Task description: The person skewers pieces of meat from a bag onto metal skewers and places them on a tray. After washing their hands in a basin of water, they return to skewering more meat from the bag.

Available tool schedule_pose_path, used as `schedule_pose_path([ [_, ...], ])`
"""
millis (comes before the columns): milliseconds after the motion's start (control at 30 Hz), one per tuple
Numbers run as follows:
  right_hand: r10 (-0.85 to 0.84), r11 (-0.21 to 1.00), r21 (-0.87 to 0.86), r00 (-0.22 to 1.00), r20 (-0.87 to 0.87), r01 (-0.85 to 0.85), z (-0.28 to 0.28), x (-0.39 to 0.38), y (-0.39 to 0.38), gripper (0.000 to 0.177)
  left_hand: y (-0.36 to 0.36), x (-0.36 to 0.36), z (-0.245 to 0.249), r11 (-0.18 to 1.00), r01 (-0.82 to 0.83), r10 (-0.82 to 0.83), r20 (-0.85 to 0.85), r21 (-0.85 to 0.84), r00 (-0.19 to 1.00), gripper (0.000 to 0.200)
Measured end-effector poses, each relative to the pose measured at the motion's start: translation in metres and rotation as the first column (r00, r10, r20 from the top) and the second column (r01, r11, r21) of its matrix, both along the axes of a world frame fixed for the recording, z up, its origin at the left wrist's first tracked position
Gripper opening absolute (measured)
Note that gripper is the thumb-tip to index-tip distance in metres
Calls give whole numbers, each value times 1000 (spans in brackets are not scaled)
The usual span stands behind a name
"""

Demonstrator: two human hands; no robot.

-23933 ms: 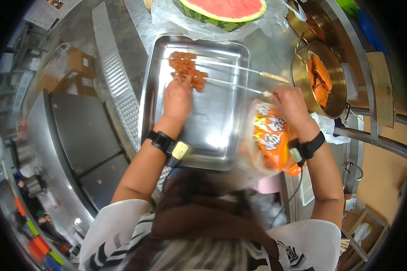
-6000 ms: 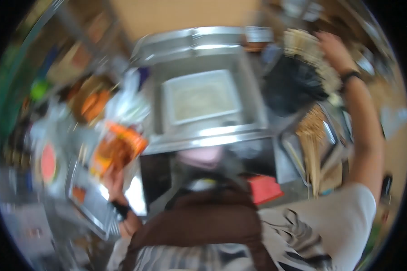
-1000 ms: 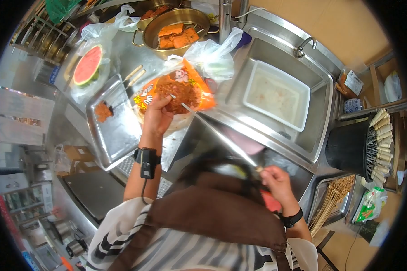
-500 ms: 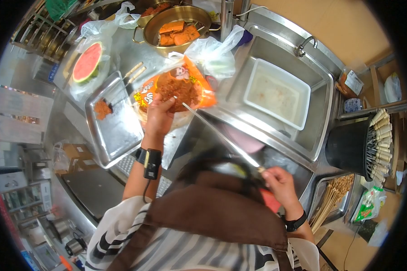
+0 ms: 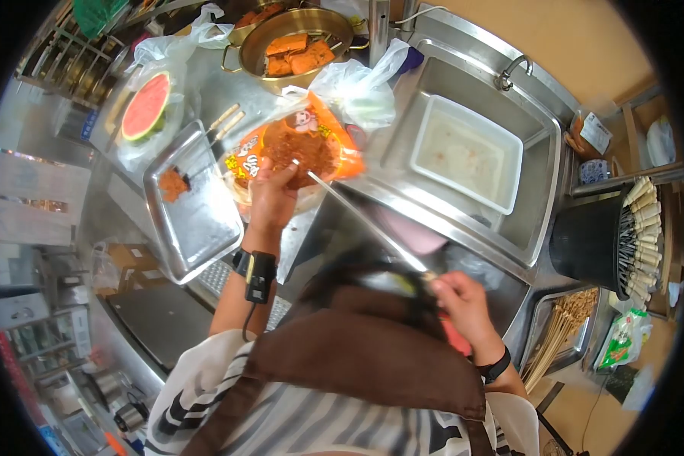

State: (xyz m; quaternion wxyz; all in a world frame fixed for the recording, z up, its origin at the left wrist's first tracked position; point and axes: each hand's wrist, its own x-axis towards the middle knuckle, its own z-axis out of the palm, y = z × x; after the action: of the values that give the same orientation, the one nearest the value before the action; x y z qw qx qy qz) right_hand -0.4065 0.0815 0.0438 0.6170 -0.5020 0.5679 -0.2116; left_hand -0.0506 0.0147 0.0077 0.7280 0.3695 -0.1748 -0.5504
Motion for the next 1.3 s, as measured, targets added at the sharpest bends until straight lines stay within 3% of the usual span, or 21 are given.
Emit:
schedule_pose_path([
  [33,0,1000,-1,1000,0,0,-1,-1,0,12,-1,0,3,1000,0,0,0,-1,1000,32],
  [100,10,1000,-16,1000,0,-10,-4,-4,1,12,-2,1,9,999,-46,43,-196,-13,980,26],
  [600,26,993,-115,999,33,-22,-22,-10,5,12,-10,7,-10,967,-169,196,-130,190,972,21],
  [800,31,999,-20,996,80,-29,-34,-9,6,9,-4,4,-11,973,-166,192,-161,162,968,21],
  [1300,45,997,-67,993,109,-38,-40,5,2,12,4,-11,-4,977,-195,202,-72,89,977,23],
])
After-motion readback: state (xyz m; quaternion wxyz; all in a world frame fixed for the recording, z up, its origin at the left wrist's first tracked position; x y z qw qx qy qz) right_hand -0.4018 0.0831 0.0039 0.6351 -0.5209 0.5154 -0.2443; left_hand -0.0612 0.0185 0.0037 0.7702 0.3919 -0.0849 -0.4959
